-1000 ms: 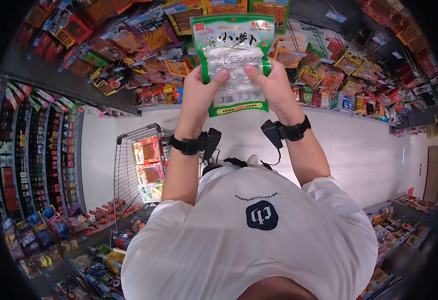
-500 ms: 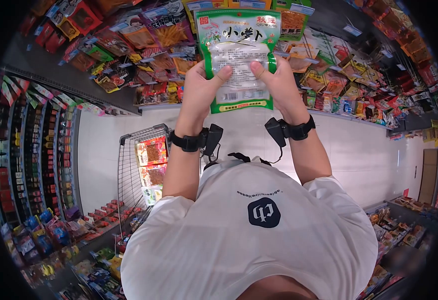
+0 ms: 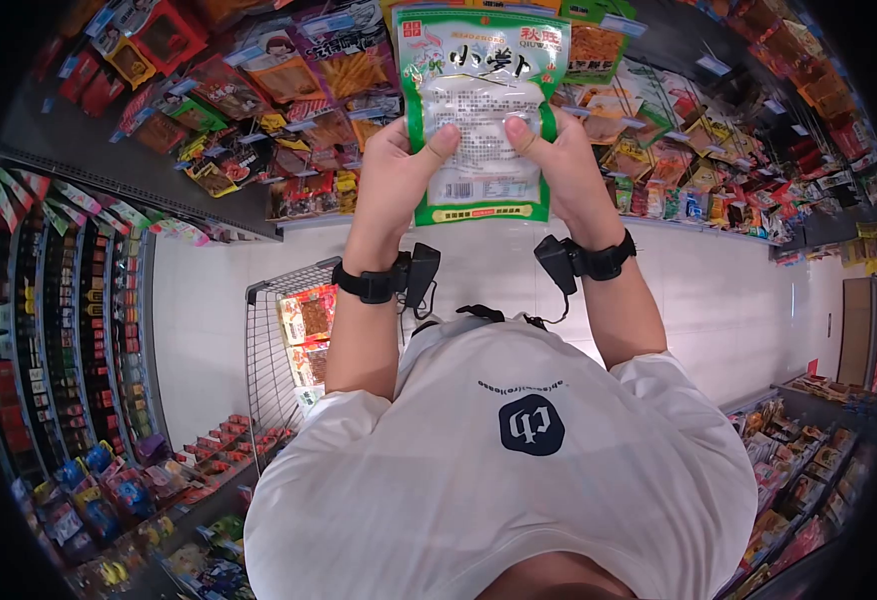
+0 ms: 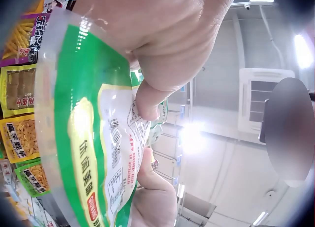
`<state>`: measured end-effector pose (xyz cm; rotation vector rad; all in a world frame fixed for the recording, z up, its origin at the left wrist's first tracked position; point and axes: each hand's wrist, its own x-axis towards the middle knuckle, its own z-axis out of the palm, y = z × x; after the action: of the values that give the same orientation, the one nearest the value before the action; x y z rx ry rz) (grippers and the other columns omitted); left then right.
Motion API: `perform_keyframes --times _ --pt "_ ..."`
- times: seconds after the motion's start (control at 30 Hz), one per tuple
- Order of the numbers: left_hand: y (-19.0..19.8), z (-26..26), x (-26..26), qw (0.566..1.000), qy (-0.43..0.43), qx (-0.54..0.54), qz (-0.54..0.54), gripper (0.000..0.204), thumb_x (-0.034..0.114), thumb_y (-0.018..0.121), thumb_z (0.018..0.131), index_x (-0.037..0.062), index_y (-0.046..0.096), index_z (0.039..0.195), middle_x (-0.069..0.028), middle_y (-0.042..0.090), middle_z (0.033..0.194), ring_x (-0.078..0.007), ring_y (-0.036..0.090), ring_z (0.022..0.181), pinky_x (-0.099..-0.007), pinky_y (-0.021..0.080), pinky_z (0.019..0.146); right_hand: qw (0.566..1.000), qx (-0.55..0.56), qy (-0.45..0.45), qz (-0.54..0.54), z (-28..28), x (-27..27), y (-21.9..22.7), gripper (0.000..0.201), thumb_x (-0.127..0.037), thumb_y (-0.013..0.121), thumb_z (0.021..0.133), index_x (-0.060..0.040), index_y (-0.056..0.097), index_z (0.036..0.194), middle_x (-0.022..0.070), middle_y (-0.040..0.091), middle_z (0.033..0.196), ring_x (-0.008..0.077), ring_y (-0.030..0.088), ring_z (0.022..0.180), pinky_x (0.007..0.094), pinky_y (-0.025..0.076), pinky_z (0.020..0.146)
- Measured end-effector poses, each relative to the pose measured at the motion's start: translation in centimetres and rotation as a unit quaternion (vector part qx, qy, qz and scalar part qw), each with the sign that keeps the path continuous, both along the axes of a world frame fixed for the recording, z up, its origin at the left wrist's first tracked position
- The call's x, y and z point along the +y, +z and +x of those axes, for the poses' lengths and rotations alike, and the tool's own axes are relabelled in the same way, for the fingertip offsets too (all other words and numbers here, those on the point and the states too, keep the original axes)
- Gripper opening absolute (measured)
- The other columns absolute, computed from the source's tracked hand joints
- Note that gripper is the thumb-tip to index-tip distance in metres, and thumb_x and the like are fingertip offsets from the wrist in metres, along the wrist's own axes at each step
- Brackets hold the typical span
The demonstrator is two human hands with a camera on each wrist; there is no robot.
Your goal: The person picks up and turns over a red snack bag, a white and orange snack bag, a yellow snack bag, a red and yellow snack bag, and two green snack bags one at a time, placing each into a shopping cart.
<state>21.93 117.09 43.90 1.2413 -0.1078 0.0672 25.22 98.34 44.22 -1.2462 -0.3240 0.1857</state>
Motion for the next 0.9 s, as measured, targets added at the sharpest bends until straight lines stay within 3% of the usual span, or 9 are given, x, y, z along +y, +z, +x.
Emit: perform_keyframes --times 0.4,0.9 --pt "0.0 0.2 -0.9 0.998 -0.028 0.004 -0.058 0.039 0.028 0.069 0.089 -0.0035 0.062 0.111 -0.0074 0.068 0.102 -0.0109 0.062 0.089 -0.0267 0.050 0.079 0.997 0.013 0.043 0.069 -0.4 -1.3 0.8 0.041 -0.027 0.069 0.089 0.0041 0.060 0.113 0.0105 0.067 0.104 0.0130 0.063 0.091 0.0281 0.051 0.080" --pt "0.5 -1.2 -3.2 0.999 -0.010 -0.034 -0.032 0.034 0.025 0.071 0.088 -0.0013 0.066 0.108 -0.0061 0.069 0.099 -0.0095 0.062 0.085 -0.0258 0.050 0.077 0.994 -0.009 0.077 0.078 -0.2 -4.0 0.4 0.046 -0.031 0.070 0.087 0.0038 0.059 0.115 0.0093 0.066 0.106 0.0121 0.062 0.092 0.0279 0.050 0.083"
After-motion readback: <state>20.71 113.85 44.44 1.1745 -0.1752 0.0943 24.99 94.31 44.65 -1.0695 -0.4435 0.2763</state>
